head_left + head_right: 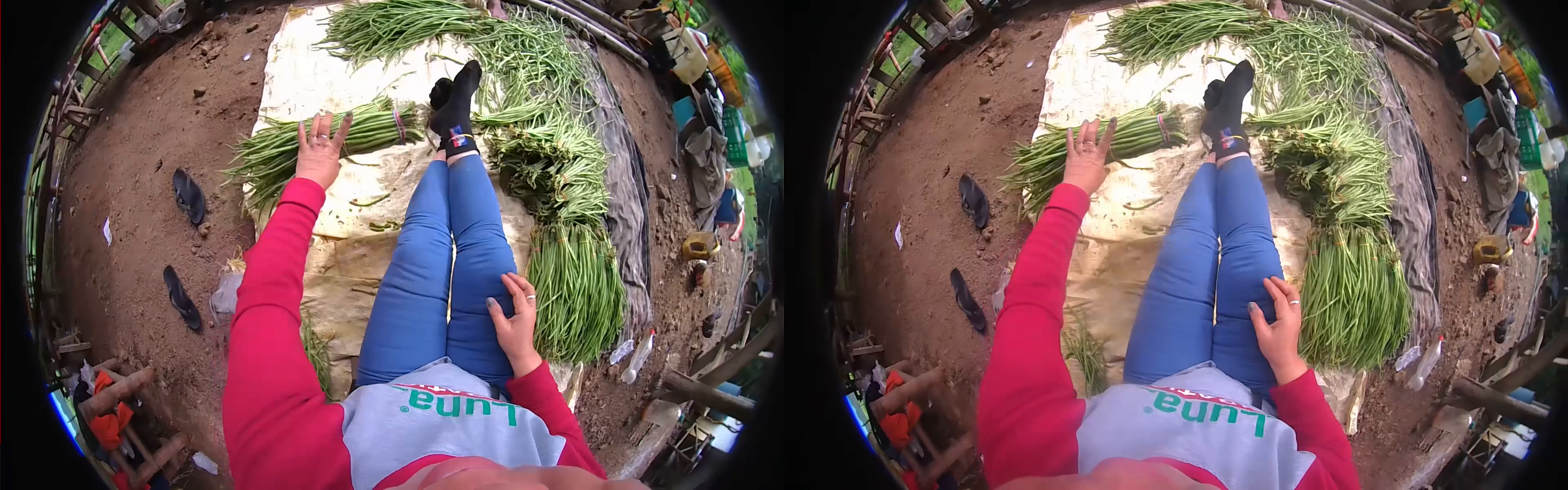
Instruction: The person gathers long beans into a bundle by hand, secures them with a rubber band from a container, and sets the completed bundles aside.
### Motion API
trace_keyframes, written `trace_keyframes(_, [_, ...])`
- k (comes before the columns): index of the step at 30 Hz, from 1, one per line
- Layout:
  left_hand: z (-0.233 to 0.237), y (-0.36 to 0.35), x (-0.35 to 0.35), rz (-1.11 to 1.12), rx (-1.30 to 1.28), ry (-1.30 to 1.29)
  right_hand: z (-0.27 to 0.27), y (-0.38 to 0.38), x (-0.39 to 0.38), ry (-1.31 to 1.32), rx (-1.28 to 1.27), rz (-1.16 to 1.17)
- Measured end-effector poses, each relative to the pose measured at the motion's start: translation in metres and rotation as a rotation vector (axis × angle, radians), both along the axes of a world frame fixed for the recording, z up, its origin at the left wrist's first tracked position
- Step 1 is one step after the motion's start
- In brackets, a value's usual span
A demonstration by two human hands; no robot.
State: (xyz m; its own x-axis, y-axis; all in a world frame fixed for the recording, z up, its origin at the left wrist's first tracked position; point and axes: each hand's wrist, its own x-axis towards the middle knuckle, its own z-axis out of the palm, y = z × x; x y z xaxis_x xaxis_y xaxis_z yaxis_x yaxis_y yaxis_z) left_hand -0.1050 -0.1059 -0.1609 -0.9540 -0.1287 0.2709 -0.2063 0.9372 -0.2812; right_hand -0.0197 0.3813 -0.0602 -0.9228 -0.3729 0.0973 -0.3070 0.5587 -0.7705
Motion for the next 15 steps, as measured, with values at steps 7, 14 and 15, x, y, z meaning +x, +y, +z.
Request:
trace_keyframes(7, [-0.158,0.011,0.002,0.348,0.318,-0.051,0.000,-0.025,-0.014,0.019,0.155,-0.042])
trace_keyframes(14, [-0.185,-0.025,0.043,0.275,0.209,0.072,0.000,-0.033,-0.031,0.000,0.163,-0.099])
trace_keyframes(15, [-0.180,-0.036,0.036,0.273,0.166,0.051,0.001,-0.032,-0.031,0.000,0.162,-0.088])
